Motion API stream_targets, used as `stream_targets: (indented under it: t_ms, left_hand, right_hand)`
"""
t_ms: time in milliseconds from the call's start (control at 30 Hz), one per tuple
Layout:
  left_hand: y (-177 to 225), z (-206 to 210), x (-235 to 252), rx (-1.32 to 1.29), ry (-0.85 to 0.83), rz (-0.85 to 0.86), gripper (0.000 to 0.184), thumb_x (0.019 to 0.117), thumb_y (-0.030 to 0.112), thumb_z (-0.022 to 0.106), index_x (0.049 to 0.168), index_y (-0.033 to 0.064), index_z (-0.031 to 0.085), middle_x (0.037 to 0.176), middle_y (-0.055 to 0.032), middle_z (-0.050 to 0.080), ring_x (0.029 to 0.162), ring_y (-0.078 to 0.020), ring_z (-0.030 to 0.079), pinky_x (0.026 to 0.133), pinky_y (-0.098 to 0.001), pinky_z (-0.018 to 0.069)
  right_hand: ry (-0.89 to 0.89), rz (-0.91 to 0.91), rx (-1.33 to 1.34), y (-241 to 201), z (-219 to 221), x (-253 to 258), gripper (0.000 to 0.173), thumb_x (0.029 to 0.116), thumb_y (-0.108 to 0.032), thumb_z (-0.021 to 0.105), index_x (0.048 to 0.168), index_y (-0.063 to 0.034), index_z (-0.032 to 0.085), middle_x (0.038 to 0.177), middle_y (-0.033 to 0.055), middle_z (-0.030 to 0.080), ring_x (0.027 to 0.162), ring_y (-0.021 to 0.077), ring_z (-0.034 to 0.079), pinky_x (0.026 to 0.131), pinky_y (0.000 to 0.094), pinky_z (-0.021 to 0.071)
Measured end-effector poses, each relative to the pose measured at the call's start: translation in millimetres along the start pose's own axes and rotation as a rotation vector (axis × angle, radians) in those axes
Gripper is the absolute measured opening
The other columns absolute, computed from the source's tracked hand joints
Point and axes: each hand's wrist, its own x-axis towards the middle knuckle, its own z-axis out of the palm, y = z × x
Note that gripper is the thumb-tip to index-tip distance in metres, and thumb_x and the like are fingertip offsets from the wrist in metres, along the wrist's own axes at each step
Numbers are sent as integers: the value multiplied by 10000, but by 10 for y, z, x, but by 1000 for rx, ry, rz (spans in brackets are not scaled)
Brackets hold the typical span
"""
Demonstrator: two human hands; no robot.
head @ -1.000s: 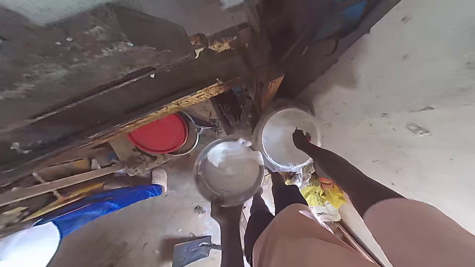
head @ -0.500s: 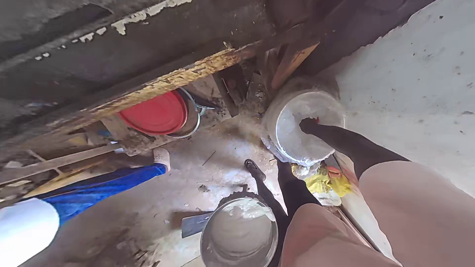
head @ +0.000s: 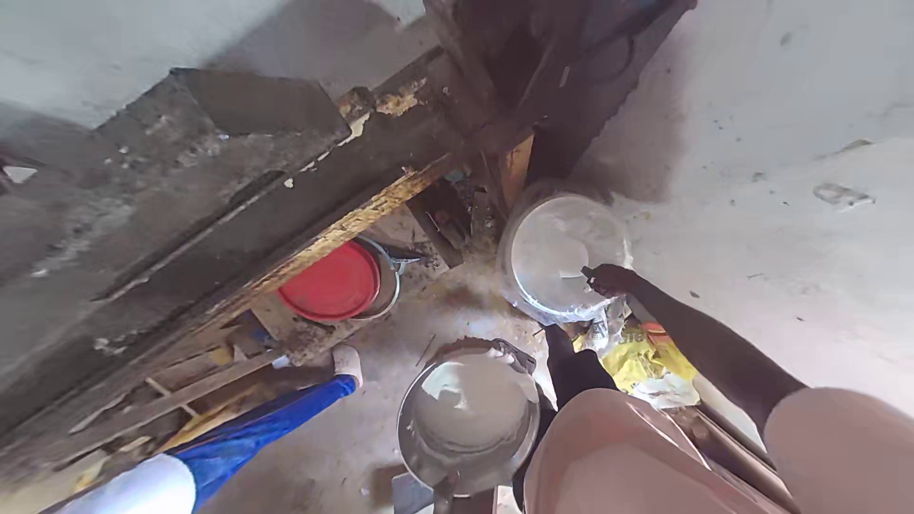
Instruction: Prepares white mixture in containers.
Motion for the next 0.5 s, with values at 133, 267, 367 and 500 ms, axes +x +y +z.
stream_targets:
  t_ms: [133,267,367,500]
  left_hand:
    - [-526,-399,383,-8,176,-224,242,772,310,724,971,220,618,826,82,725,802,-65,716,726,-335,620]
    - [-949,-188,897,91,19,-290,494,864,115,458,1353,112,384,1110,-26,617,985,-120,647,832,-390,583]
    - [-1383,3,1227,74,-146,-214,782,822,80,545,1545,81,246,1354,-118,534,1158,-179,596,941,-418,550]
    - [-1762,423,1416,46,-199,-222,856,752,73,618,1537,81,275,1400,-188,505,1188,-271,580,904,-467,560]
  right_hand:
    - [100,-101,144,424,296,-649,560,1108,-515,297,1106,-54,617,710,26,511,532,132,468,527,323,453]
    - [200,-139,424,682,453,-1135,470,1097,-486,368,992,-84,587,635,6,476,445,114,428,428,286,421]
    - [301,-272,353,798,447,-1644,388,1099,-410,410,1018,-86,608,658,5,524,453,100,464,424,274,434]
    - [429,-393,66,678,399,-2667,283,1065,-272,528,1075,-15,648,855,88,619,654,156,575,595,364,518]
